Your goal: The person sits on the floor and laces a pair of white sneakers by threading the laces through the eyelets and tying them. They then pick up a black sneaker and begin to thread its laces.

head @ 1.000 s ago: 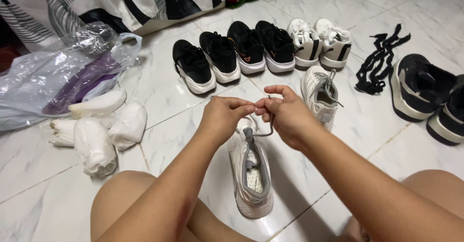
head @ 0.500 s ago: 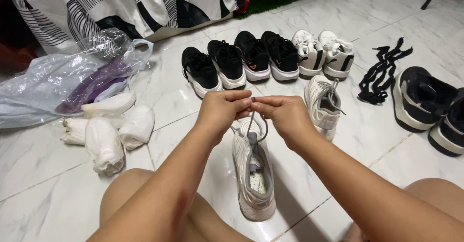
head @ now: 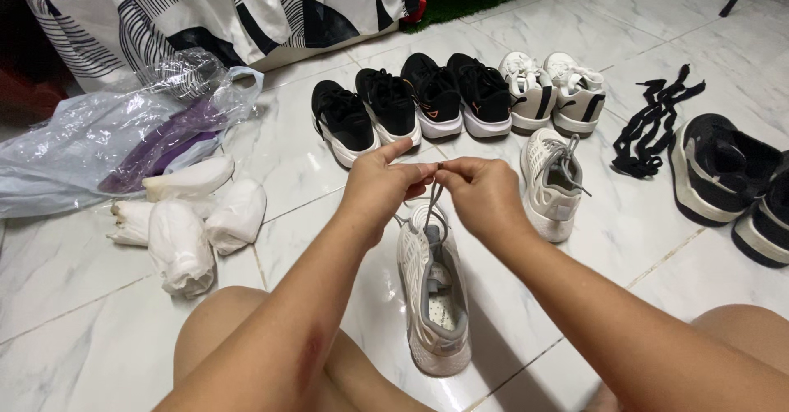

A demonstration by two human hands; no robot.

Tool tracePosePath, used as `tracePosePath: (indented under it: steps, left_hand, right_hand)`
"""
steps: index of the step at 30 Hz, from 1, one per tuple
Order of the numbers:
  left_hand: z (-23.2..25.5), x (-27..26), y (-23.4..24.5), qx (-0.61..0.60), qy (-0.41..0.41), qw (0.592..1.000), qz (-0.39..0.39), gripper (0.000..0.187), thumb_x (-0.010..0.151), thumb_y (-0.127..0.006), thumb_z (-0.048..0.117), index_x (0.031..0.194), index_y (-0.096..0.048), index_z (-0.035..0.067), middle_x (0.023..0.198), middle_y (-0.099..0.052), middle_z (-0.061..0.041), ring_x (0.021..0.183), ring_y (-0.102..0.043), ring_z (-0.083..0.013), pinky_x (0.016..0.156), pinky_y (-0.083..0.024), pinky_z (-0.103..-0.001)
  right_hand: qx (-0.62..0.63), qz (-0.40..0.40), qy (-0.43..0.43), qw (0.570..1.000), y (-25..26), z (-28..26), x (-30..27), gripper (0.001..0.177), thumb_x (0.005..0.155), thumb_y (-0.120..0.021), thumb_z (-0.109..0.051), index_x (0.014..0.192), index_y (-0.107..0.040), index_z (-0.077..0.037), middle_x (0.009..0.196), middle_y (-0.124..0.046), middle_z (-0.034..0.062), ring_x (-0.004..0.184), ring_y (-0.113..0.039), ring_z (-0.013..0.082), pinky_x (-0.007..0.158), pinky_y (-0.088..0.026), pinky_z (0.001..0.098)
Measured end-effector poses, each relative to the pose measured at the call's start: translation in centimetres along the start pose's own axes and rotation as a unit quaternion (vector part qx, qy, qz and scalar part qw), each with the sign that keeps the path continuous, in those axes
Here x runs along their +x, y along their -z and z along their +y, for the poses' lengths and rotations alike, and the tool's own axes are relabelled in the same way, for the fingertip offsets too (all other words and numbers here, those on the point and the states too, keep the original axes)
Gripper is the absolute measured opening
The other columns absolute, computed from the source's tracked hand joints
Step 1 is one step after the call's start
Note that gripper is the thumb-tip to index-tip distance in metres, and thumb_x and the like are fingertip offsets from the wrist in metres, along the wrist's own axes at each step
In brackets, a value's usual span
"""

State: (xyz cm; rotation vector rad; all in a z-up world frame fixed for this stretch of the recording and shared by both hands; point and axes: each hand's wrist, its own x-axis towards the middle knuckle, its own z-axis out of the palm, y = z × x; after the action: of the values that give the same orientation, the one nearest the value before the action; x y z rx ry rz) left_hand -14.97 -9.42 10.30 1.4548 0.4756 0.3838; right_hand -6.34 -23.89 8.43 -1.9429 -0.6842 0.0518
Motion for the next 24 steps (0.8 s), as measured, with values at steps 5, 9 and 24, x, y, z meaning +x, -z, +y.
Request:
tracePosePath:
  steps: [5, 9, 24]
  left_hand:
    - [-6.8, 1.1, 0.2, 0.187, 0.011, 0.982, 0.04, 0.048, 0.081, -0.078, 0.017, 0.127, -0.073, 0.004, 0.11, -0.079, -0.006, 0.098, -0.075, -0.0163, 0.086, -0.058, -0.031]
    - [-13.9, 0.2, -1.8, 0.439, -0.012, 0.898, -0.009, 0.068, 0.071, -0.082, 0.031, 0.131, -0.063, 0.005, 0.124, -0.066, -0.02, 0.109, -0.065, -0.0383, 0.095, -0.051, -0.044]
    - [-11.5, 2.5, -2.5, 0.422, 0.264, 0.861, 0.103, 0.039, 0.092, -0.06, 0.023, 0.122, -0.069, -0.001, 0.133, -0.063, -0.026, 0.115, -0.068, -0.0386, 0.097, -0.056, -0.046]
  right_hand:
    - [0.078, -0.012, -0.013, 0.997, 0.9, -0.9, 1.3, 0.019, 0.088, -0.078, -0.018, 0.101, -0.081, -0.005, 0.092, -0.079, 0.0091, 0.079, -0.067, 0.0137, 0.069, -0.052, 0.0276]
    - [0.129, -0.036, -0.04, 0.99, 2.9, -3.6, 1.7, 0.017, 0.09, -0.075, -0.017, 0.102, -0.079, -0.006, 0.098, -0.079, 0.0062, 0.087, -0.067, 0.0139, 0.078, -0.052, 0.0297]
    - [0.431, -0.059, -0.13, 0.891, 7.7, -5.3, 0.3, 0.013, 0.099, -0.057, -0.014, 0.103, -0.064, -0.003, 0.095, -0.072, 0.0082, 0.093, -0.071, 0.0205, 0.096, -0.058, 0.0376]
